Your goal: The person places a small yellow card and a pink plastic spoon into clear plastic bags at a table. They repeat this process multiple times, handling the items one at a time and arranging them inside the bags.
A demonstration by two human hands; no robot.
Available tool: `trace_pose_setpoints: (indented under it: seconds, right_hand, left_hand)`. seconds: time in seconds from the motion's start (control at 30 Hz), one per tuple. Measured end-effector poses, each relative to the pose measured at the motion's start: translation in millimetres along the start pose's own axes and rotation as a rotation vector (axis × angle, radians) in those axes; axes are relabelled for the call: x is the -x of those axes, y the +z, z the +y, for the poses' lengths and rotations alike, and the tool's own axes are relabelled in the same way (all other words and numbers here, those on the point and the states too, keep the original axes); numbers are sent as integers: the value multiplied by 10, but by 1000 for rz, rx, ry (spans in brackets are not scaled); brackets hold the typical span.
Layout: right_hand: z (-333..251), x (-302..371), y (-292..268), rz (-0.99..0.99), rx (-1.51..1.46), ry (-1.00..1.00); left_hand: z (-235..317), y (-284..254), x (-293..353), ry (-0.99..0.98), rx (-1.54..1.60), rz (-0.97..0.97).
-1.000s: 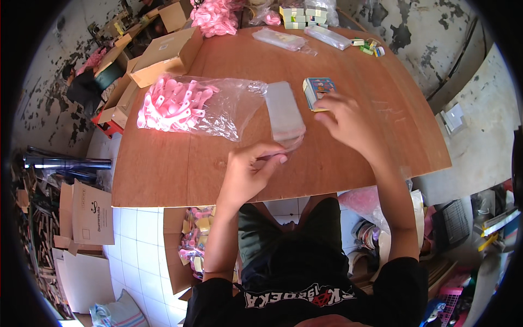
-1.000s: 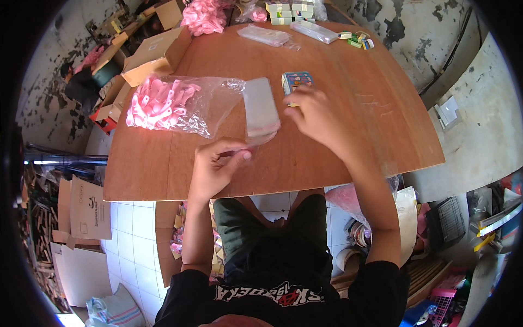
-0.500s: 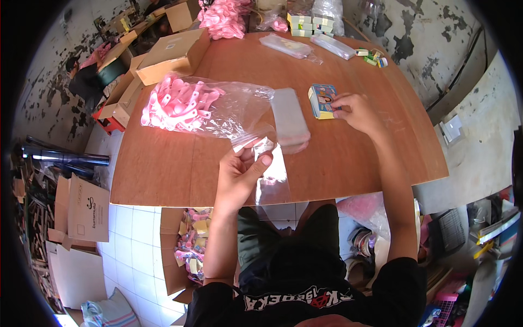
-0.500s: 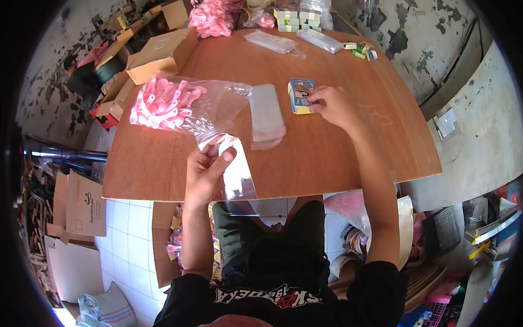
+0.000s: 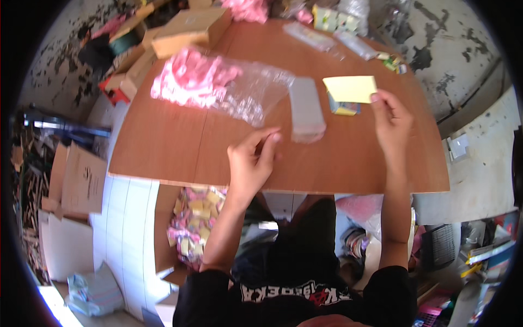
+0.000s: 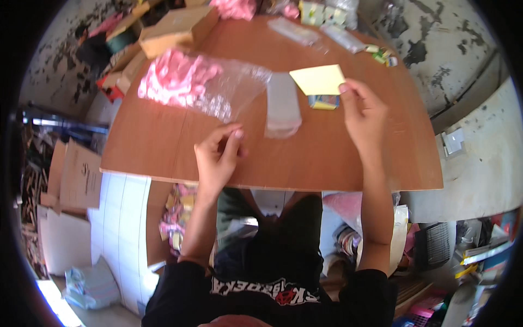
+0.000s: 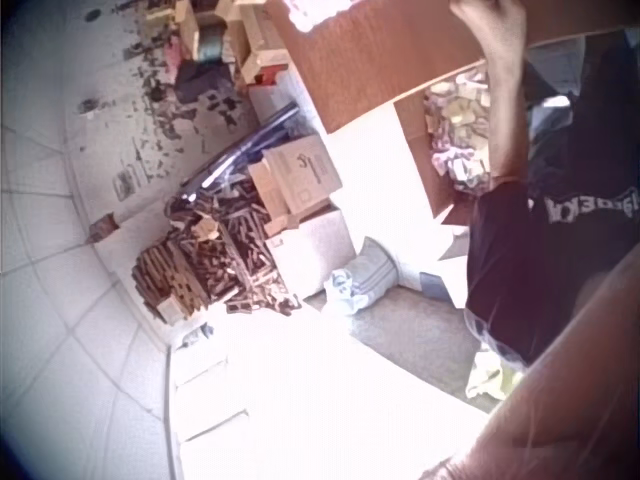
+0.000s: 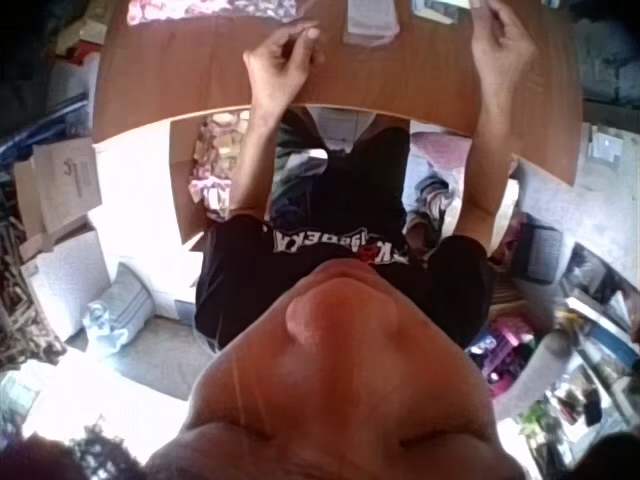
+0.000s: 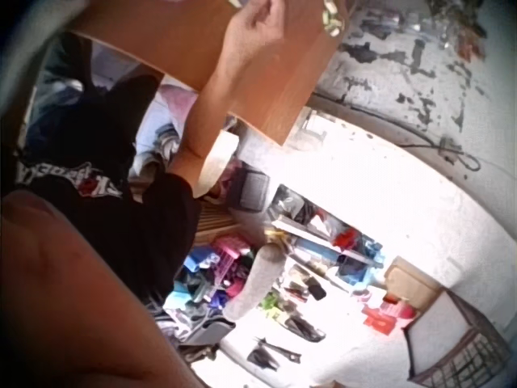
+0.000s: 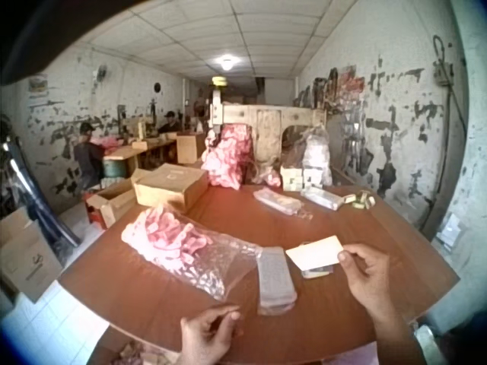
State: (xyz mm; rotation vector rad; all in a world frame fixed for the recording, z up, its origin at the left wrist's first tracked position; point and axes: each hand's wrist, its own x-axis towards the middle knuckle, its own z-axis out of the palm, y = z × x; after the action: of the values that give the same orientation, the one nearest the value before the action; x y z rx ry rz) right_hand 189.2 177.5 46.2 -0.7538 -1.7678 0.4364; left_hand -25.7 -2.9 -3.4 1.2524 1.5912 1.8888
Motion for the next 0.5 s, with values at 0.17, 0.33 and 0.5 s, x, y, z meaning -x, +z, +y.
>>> trace_pose_setpoints:
  seconds: [0.17,0.33,0.5]
  right_hand:
    - [-239,138,-39,-95,-100,103]
    - [-38,201,-27,-134,-204,177]
    - [-107,203,-150,-187,-178,133]
  left_hand:
    - [-26,-77,114,184,-35,-48]
    - [-88,-276,346,668,-206,46]
    - [-1163,-589,1307,646,-201,-163]
